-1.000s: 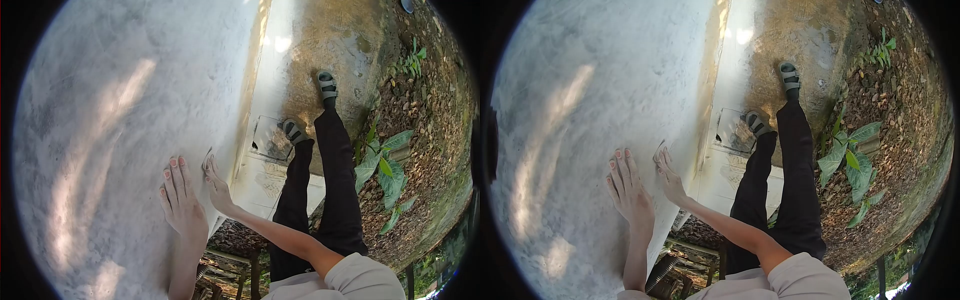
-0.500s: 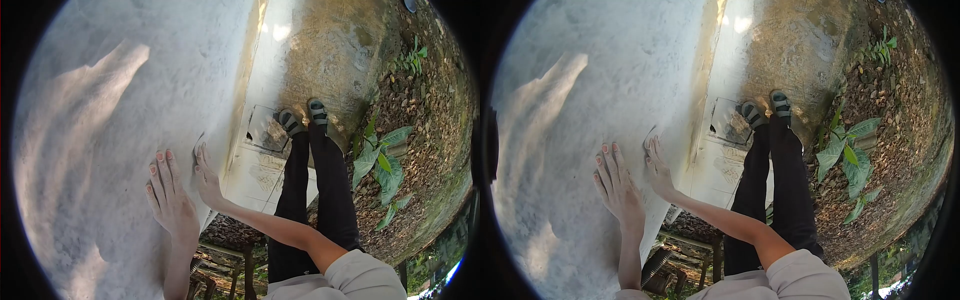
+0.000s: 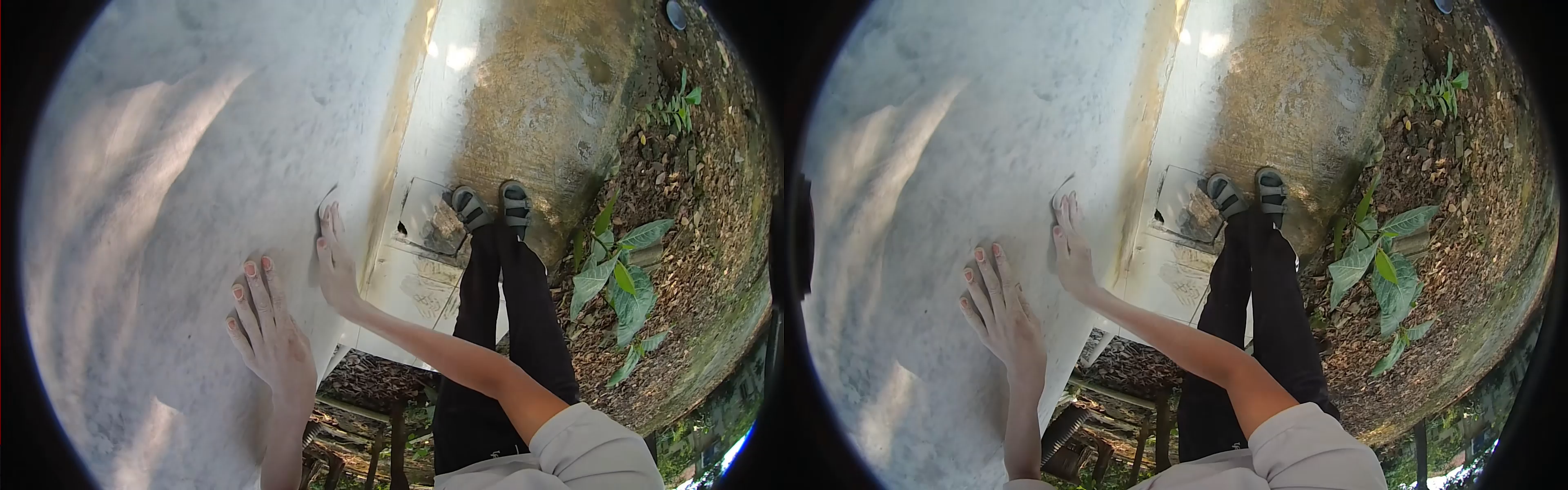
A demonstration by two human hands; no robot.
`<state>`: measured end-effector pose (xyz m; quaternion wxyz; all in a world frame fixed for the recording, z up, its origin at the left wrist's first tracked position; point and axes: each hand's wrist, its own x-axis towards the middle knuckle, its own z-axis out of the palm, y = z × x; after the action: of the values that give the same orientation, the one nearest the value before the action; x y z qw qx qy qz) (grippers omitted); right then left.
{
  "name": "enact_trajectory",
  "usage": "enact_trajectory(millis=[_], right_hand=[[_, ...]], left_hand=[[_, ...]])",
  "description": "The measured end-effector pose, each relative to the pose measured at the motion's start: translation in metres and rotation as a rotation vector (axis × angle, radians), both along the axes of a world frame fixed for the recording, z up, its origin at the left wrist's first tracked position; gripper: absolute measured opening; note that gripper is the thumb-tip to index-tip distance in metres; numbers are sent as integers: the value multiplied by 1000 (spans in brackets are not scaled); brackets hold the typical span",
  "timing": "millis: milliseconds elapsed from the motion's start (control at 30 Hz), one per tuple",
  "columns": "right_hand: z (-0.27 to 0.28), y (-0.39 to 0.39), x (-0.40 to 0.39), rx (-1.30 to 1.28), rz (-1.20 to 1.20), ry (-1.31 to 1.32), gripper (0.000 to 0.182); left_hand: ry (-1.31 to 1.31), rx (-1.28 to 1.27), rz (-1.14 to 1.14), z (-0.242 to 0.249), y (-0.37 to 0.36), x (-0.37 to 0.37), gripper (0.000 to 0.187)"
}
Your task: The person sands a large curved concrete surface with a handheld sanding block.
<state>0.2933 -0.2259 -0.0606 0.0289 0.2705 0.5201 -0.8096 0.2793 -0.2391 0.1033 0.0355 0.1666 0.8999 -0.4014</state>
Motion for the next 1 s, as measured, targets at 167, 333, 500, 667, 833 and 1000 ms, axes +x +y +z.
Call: enact_trajectory(millis=[167,333,500,667,833,1000], right_hand=[[-19,57,-76,96,-52,107,47],[-42,155,-203,-1,-159,38,48],[46,81,-101,235,-25,237,48],[70,108,-131,154,-34,188,48],[16,198,-257,56,-60,59,48],[99,119,-146,164,-38,171,49]], left_hand=[[-46,52,61,3,8,-1,56],[-47,97,39,-1,21,-20,58],[-129,308,140,15,37,-36,54],[-192,405,155,40,48,-39,61],[-122,468,123,58,73,-66,67],[-69,565,54,67,93,-95,68]])
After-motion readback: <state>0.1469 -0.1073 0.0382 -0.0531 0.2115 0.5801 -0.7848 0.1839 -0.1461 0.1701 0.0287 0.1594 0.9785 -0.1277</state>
